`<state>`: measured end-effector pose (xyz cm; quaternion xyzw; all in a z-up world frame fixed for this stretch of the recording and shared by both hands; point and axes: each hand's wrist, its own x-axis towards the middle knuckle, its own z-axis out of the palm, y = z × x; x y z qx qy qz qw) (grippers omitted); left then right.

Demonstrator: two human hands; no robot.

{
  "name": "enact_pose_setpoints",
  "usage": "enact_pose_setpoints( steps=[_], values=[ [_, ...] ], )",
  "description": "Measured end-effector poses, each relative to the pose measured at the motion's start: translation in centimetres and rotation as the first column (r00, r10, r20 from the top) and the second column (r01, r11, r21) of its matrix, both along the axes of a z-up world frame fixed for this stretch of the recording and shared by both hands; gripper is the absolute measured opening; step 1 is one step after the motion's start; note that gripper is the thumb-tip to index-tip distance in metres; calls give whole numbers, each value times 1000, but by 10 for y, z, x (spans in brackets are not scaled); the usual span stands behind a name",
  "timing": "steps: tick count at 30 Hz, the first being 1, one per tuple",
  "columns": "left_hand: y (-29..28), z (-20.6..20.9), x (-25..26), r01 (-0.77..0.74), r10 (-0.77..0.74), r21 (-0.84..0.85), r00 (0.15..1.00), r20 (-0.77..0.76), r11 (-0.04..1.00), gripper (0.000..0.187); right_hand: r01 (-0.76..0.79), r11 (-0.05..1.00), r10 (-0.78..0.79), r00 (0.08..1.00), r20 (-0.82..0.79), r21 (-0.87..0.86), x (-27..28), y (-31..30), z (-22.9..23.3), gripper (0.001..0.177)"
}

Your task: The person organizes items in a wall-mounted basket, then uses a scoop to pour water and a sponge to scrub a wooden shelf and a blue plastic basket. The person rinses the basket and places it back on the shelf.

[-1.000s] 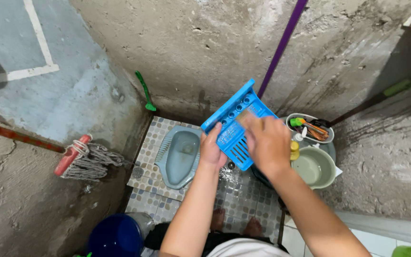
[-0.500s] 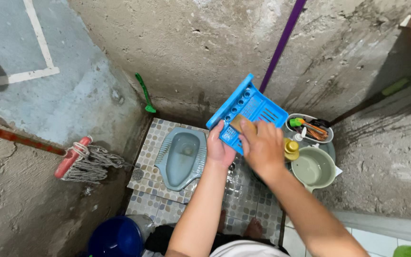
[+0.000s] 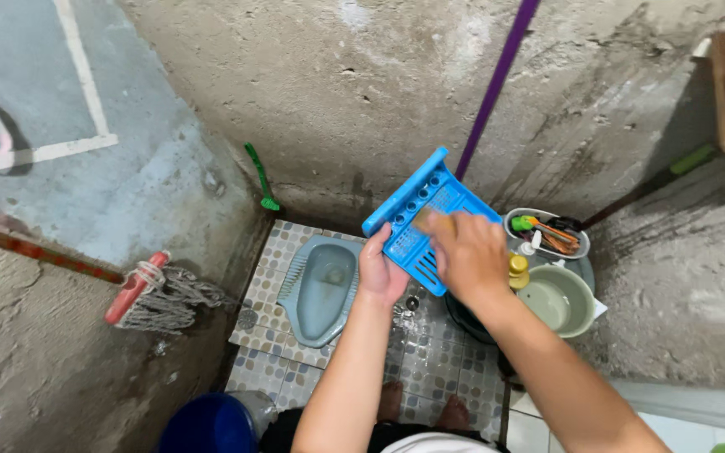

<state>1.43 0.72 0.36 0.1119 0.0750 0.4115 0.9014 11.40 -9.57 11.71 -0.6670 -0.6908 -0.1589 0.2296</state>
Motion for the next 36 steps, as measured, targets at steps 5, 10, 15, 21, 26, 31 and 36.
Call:
enact_pose_setpoints(
  steps=[5,10,15,21,26,31,36],
  values=[
    [-2,4,3,-27,27,-53,1000,0,998,41,-114,989,123,988,-98,93,-29,-7,-10,44],
    [-4,-25,11,-156,156,-10,988,20,988,30,144,987,-143,989,-28,68,-2,12,-2,34],
    [-3,-7,7,-329,338,125,940,-52,936,35,-26,998,26,1000,-5,59,-9,1,-15,36],
    [-19,29,-8,-379,457,437,885,-85,816,38,113,955,-87,991,-104,274,42,-3,1,45],
    [-15,34,-14,-431,547,473,826,-135,768,42,230,927,-154,953,-259,296,35,-30,-9,44],
    [-11,32,-10,-437,529,430,840,-118,790,43,4,997,7,989,-144,74,-13,-41,-26,36],
    [9,26,-15,-414,472,360,877,-87,836,42,49,999,-48,996,-76,5,1,-26,-11,33]
  ],
)
